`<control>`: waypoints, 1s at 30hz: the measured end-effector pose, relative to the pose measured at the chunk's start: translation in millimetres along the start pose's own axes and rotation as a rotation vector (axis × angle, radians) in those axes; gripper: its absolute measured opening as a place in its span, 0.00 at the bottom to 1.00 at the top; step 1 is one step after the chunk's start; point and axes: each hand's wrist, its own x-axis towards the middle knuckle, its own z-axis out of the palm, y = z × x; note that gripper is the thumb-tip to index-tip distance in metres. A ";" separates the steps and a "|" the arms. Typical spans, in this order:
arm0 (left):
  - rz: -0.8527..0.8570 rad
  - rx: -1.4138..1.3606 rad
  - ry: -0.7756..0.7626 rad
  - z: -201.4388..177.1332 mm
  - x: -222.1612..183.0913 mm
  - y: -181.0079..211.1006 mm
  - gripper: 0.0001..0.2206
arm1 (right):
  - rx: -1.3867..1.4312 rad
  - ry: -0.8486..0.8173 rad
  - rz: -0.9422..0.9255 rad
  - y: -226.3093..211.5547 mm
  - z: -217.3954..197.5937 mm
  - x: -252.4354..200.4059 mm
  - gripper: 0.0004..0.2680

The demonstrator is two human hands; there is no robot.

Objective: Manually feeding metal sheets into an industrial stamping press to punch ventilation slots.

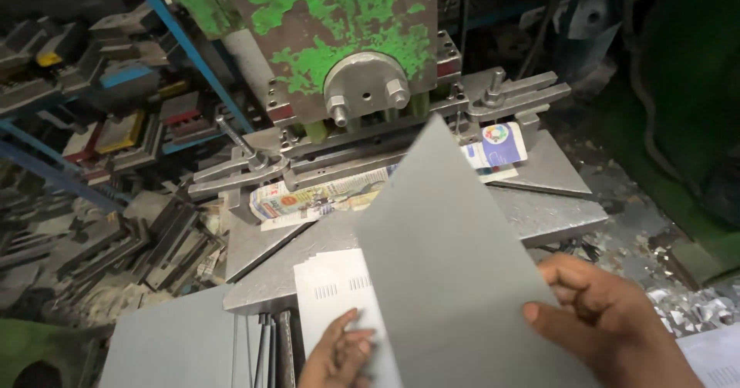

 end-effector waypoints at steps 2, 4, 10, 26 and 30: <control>0.044 -0.089 -0.044 -7.2 -15.7 37.8 0.29 | -0.040 -0.044 -0.091 -17.8 14.6 -22.4 0.12; 0.077 -0.351 -0.154 -15.5 -35.8 74.2 0.30 | -0.606 0.052 -0.371 -36.5 41.3 -40.5 0.06; 0.368 -0.294 0.145 -23.6 -52.1 12.2 0.34 | -0.535 -0.795 -0.570 50.4 139.6 -15.8 0.11; -0.026 -0.492 0.394 -28.7 -5.4 101.9 0.26 | 0.341 -0.134 0.188 71.9 38.0 65.0 0.14; -0.034 -0.374 0.288 -28.7 45.2 119.8 0.23 | 0.364 -0.114 0.036 49.5 37.4 96.5 0.15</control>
